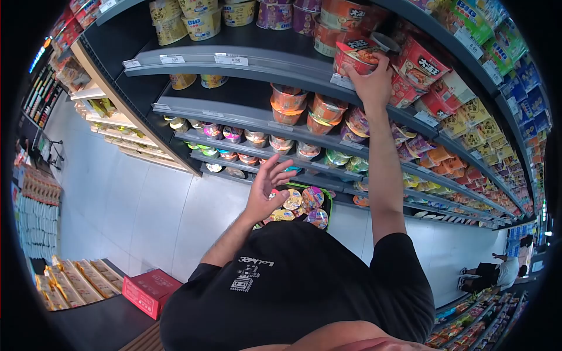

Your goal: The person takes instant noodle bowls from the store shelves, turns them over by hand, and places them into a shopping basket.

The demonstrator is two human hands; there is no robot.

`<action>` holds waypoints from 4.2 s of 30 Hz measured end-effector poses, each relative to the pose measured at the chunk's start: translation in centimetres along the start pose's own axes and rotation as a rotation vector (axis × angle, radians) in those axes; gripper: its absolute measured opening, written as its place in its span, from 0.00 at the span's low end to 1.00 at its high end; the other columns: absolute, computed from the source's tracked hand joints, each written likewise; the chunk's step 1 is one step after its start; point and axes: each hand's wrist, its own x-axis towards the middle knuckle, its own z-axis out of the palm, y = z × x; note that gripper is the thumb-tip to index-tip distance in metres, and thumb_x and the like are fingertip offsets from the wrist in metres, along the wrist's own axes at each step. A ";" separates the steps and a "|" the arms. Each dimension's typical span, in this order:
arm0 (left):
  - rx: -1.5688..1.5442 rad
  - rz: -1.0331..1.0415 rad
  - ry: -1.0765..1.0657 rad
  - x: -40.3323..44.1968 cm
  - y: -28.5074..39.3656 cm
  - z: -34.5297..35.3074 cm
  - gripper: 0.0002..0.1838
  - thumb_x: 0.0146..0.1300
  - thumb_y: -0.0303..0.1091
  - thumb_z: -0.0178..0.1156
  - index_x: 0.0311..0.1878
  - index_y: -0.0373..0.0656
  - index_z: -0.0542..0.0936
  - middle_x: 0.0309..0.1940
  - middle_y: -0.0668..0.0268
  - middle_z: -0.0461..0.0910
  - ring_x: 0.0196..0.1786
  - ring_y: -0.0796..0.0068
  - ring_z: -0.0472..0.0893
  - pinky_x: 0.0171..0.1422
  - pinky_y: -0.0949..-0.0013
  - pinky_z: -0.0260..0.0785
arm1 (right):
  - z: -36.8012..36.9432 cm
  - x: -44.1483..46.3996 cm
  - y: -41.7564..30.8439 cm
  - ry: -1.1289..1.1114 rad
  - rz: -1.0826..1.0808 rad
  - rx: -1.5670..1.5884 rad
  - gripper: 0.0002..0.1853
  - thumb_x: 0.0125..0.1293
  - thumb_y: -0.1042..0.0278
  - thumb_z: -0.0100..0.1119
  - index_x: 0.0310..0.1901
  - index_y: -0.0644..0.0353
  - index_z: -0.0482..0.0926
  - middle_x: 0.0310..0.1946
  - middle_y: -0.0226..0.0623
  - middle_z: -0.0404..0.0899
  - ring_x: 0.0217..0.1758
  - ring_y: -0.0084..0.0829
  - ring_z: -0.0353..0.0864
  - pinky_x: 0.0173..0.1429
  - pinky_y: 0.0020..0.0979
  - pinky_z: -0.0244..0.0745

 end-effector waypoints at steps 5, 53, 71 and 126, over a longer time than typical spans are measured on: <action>0.032 0.012 -0.018 0.5 0.0 0.0 0.45 0.65 0.32 0.65 0.80 0.43 0.49 0.72 0.48 0.66 0.69 0.60 0.74 0.72 0.59 0.63 | 0.1 0.2 1.1 -0.021 0.039 -0.045 0.47 0.47 0.34 0.75 0.63 0.52 0.65 0.57 0.54 0.75 0.57 0.56 0.80 0.57 0.49 0.78; -0.064 -0.887 1.073 -28.1 -12.2 -17.1 0.28 0.68 0.33 0.61 0.69 0.40 0.67 0.57 0.63 0.78 0.58 0.69 0.79 0.64 0.62 0.69 | 43.6 -62.9 16.8 -1.528 0.069 -0.471 0.57 0.43 0.45 0.81 0.71 0.51 0.57 0.76 0.53 0.44 0.77 0.63 0.49 0.72 0.68 0.57; 0.602 0.131 0.042 -2.3 -2.2 -3.3 0.70 0.30 0.50 0.87 0.77 0.47 0.54 0.76 0.45 0.53 0.78 0.41 0.55 0.79 0.45 0.53 | 0.9 -30.4 6.5 -1.045 1.244 1.884 0.34 0.75 0.48 0.50 0.75 0.60 0.60 0.73 0.44 0.65 0.73 0.43 0.70 0.73 0.48 0.70; 0.544 0.087 0.102 -0.3 4.9 1.8 0.64 0.52 0.29 0.76 0.81 0.46 0.36 0.75 0.48 0.56 0.69 0.56 0.72 0.71 0.52 0.66 | -2.6 1.7 -2.8 0.239 -0.076 0.689 0.59 0.46 0.52 0.85 0.69 0.75 0.54 0.62 0.56 0.68 0.66 0.44 0.73 0.70 0.40 0.68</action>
